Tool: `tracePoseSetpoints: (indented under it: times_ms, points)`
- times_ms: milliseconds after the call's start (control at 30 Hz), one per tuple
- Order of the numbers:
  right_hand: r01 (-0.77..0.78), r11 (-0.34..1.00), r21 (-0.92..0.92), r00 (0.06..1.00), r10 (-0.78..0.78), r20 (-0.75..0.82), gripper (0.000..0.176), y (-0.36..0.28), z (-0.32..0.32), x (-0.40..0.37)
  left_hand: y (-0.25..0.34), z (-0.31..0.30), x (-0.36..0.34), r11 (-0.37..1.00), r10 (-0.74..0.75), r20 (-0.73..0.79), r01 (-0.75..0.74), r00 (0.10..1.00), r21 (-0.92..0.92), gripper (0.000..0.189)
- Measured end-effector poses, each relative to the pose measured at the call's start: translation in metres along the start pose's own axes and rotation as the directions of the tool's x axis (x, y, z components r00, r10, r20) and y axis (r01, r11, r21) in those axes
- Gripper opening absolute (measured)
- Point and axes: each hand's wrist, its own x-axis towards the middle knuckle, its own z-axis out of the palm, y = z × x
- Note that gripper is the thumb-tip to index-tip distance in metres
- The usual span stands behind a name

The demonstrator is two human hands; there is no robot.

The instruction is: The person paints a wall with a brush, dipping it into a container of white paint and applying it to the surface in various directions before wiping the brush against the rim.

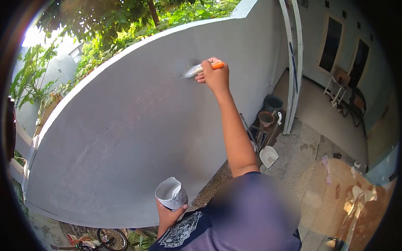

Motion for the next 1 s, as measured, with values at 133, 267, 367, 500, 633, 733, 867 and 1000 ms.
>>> tracePoseSetpoints:
  times_ms: [133,267,367,500,633,733,867,1000]
  points:
    - [0.203,0.976,0.081,0.970,-0.189,-0.153,0.020,-0.025,-0.033,-0.015,-0.004,0.003,0.003,0.999,0.035,0.013,-0.035,0.999,0.025,0.099]
    - [0.039,0.999,0.020,0.999,-0.039,0.010,0.018,0.009,-0.003,-0.004,0.001,0.015,0.004,1.000,-0.018,-0.017,0.018,1.000,0.009,0.098]
    - [0.091,0.996,0.022,0.996,-0.091,-0.021,0.018,-0.002,-0.015,-0.009,-0.007,0.023,0.010,0.999,0.005,-0.033,-0.003,0.999,0.044,0.098]
    - [0.227,0.951,0.209,0.972,-0.208,-0.108,0.018,-0.021,-0.043,0.010,-0.006,0.048,0.027,0.999,0.029,-0.079,-0.026,0.996,0.034,0.100]
    - [0.066,0.990,0.125,0.995,-0.075,0.064,0.015,0.025,-0.033,0.033,-0.005,0.078,0.045,0.999,0.026,-0.112,-0.020,0.993,0.050,0.101]
    - [-0.012,0.985,0.173,0.995,-0.006,0.100,0.014,0.061,-0.049,0.024,-0.006,0.103,0.061,0.998,0.063,-0.132,-0.061,0.989,0.018,0.099]
    - [-0.175,0.972,0.157,0.976,0.149,0.159,0.013,0.122,-0.076,-0.014,-0.007,0.130,0.071,0.997,0.051,-0.141,-0.041,0.989,0.068,0.100]
    - [-0.335,0.942,0.038,0.935,0.327,0.139,0.011,0.203,-0.105,-0.052,-0.009,0.157,0.077,0.994,0.050,-0.107,-0.039,0.993,0.102,0.101]
